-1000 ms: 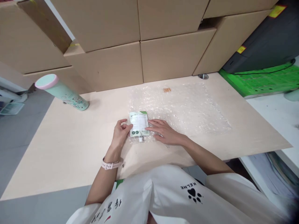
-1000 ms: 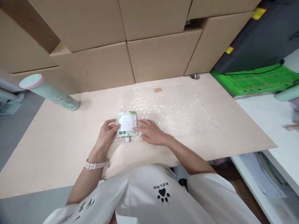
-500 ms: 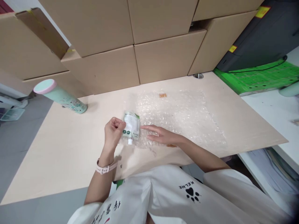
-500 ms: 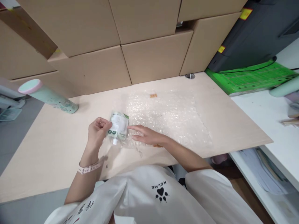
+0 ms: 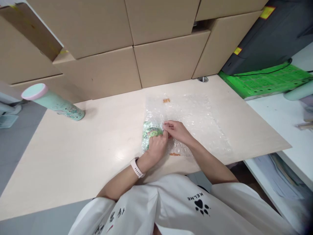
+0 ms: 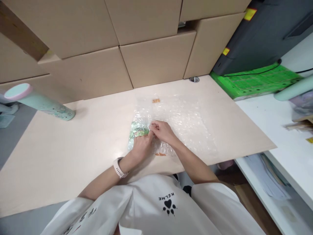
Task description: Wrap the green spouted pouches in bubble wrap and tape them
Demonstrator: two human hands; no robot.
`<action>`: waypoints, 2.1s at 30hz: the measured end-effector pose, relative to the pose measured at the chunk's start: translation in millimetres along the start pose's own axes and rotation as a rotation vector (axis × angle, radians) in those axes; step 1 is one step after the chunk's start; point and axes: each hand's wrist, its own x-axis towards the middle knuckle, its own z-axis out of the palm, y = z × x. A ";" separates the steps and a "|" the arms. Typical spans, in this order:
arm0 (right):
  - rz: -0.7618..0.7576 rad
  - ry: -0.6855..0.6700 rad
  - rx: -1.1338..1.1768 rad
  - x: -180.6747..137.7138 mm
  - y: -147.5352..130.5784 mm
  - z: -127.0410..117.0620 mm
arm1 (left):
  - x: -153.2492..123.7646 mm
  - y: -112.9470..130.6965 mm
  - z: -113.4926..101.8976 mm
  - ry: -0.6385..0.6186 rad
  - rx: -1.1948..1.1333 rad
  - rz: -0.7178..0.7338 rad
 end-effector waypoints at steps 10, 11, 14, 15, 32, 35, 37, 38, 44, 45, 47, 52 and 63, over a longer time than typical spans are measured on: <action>-0.258 0.181 -0.604 -6.2 -3.7 11.4 | -38.4 -47.8 -25.3 0.296 -0.595 0.002; -0.290 0.140 -0.645 -8.0 -5.4 11.3 | -40.1 -57.9 -26.4 0.415 -0.570 -0.102; -0.310 0.024 -0.722 -11.7 -9.3 12.4 | -39.7 -82.0 -23.1 0.403 -0.617 -0.285; -0.305 0.003 -0.734 -12.3 -10.1 13.3 | -38.8 -86.0 -21.0 0.307 -0.747 -0.300; -0.062 -0.166 -0.698 -7.9 -17.0 -29.8 | -13.2 10.8 -8.0 0.126 -0.622 0.096; -0.090 -0.050 -0.646 -6.5 -10.2 -50.6 | -2.5 20.2 2.1 0.105 -0.524 0.091; -0.100 0.106 -0.558 -6.0 -4.6 -61.8 | 0.9 23.9 6.1 0.097 -0.467 0.100; -0.095 0.172 -0.495 -6.2 -2.3 -66.1 | 1.1 24.6 7.0 0.096 -0.447 0.109; -0.111 0.029 -0.274 -12.8 -5.3 -72.0 | -10.7 -0.9 5.4 0.058 -0.705 0.224; -0.104 -0.010 -0.310 -13.5 -7.3 -71.0 | -12.8 -9.4 5.4 0.112 -0.768 0.180; -0.082 -0.027 -0.397 -13.0 -9.8 -68.3 | -15.7 -26.0 5.3 0.260 -0.839 0.004; -0.118 0.003 -0.438 -4.1 -4.7 -52.4 | -19.7 -43.7 -6.0 0.085 -1.330 -0.254; -0.243 -0.042 -0.350 -7.2 -3.1 -22.1 | -31.2 -15.8 -18.8 0.347 -0.738 0.371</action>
